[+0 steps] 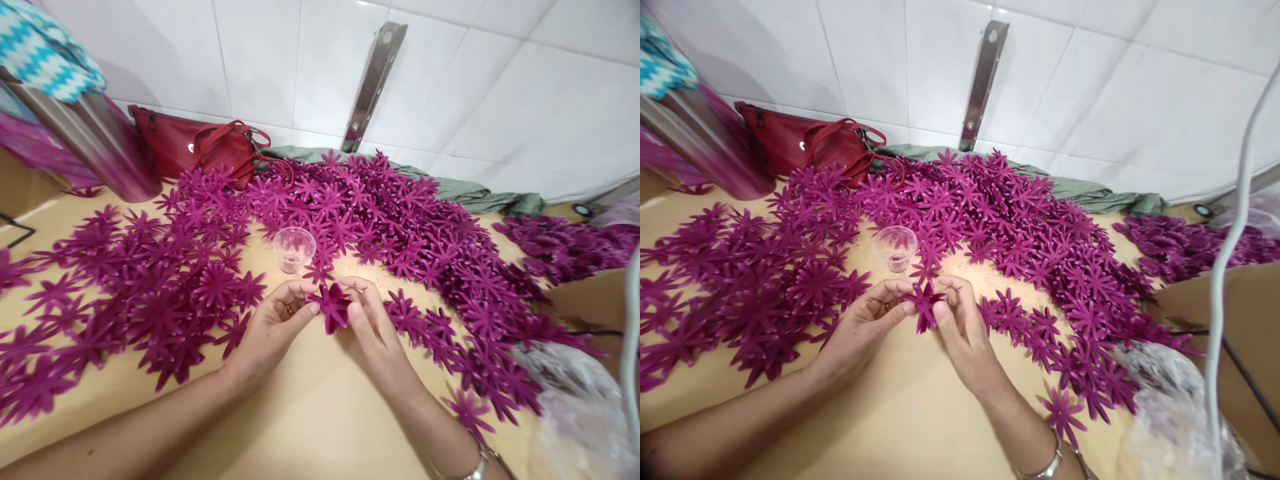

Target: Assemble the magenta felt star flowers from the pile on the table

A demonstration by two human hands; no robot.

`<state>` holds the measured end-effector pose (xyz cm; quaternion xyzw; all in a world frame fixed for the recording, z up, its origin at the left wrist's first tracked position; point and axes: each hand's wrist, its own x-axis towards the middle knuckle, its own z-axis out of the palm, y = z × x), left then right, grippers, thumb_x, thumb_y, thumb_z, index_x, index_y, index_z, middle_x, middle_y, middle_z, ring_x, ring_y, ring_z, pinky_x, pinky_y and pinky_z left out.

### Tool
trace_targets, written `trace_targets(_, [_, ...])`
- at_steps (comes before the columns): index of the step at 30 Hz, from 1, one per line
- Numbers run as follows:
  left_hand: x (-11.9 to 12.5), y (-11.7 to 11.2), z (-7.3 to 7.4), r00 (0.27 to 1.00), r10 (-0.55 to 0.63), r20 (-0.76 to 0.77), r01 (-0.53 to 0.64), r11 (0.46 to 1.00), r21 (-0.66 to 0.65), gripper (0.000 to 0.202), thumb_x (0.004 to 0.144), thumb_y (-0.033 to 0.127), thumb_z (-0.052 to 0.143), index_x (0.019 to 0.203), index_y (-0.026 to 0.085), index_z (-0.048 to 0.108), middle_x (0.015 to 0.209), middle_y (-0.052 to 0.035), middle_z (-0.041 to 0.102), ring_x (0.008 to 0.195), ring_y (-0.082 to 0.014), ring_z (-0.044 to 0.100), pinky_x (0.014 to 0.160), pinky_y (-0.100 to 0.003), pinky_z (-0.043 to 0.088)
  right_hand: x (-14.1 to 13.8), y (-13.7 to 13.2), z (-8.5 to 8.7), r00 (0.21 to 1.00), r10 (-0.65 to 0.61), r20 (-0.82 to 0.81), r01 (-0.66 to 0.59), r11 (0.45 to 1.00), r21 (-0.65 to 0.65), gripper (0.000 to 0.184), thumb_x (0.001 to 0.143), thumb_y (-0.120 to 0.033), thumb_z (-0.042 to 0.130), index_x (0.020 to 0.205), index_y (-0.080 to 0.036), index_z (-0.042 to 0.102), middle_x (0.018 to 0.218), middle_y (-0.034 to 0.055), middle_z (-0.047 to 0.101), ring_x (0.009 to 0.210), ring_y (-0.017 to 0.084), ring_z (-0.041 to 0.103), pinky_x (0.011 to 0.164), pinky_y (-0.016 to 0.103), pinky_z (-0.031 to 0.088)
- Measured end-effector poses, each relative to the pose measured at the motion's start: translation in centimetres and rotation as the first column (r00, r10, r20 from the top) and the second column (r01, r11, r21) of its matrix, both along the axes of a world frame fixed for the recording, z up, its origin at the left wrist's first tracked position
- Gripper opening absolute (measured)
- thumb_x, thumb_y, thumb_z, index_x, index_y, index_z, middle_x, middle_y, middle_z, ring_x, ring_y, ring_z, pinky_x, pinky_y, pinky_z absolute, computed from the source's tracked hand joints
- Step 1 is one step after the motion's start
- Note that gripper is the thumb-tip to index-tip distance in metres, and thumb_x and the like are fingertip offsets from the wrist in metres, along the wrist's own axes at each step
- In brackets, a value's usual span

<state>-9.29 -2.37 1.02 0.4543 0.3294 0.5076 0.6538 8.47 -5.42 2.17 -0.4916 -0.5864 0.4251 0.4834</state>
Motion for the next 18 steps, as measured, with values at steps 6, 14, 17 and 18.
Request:
trace_targets(6, [0.02, -0.23, 0.26, 0.995, -0.087, -0.043, 0.089, 0.995, 0.046, 0.018, 0.092, 0.028, 0.077, 0.107, 0.019, 0.073, 0.107, -0.0052, 0.071, 0.098, -0.0165, 0.066, 0.092, -0.029, 0.053, 0.0, 0.79, -0.56, 0.997, -0.067, -0.038, 0.067, 0.998, -0.004, 0.016, 0.096, -0.038, 0.072, 0.105, -0.026, 0.068, 0.093, 0.0008, 0.068, 0.086, 0.017, 0.064, 0.08, 0.03, 0.052])
trace_targets(14, [0.06, -0.22, 0.55, 0.994, -0.068, -0.082, 0.072, 0.996, 0.049, 0.014, 0.097, 0.031, 0.07, 0.098, 0.018, 0.066, 0.092, -0.0026, 0.067, 0.085, -0.014, 0.061, 0.082, -0.028, 0.051, 0.31, 0.33, -0.5, 0.992, -0.055, -0.116, 0.052, 0.998, -0.025, 0.027, 0.107, -0.047, 0.054, 0.111, -0.029, 0.075, 0.104, 0.0027, 0.072, 0.099, 0.018, 0.067, 0.091, 0.032, 0.053])
trace_targets(17, [0.19, -0.24, 0.43, 0.994, -0.065, -0.085, 0.068, 0.997, 0.039, 0.014, 0.097, 0.031, 0.07, 0.096, 0.018, 0.065, 0.085, -0.0008, 0.065, 0.077, -0.0123, 0.059, 0.075, -0.026, 0.05, 0.13, 0.34, -0.7, 0.99, -0.03, -0.137, 0.026, 0.999, -0.026, 0.02, 0.101, -0.044, 0.066, 0.112, -0.029, 0.074, 0.103, 0.0021, 0.073, 0.095, 0.018, 0.068, 0.086, 0.032, 0.055])
trace_targets(18, [0.25, -0.3, 0.32, 0.995, -0.067, -0.074, 0.07, 0.997, 0.031, 0.014, 0.096, 0.031, 0.071, 0.097, 0.018, 0.064, 0.084, 0.0, 0.064, 0.076, -0.012, 0.059, 0.073, -0.025, 0.05, 0.06, 0.38, -0.76, 0.99, -0.03, -0.136, 0.027, 0.999, -0.022, 0.018, 0.097, -0.041, 0.071, 0.11, -0.029, 0.074, 0.098, 0.001, 0.073, 0.088, 0.017, 0.068, 0.081, 0.03, 0.056])
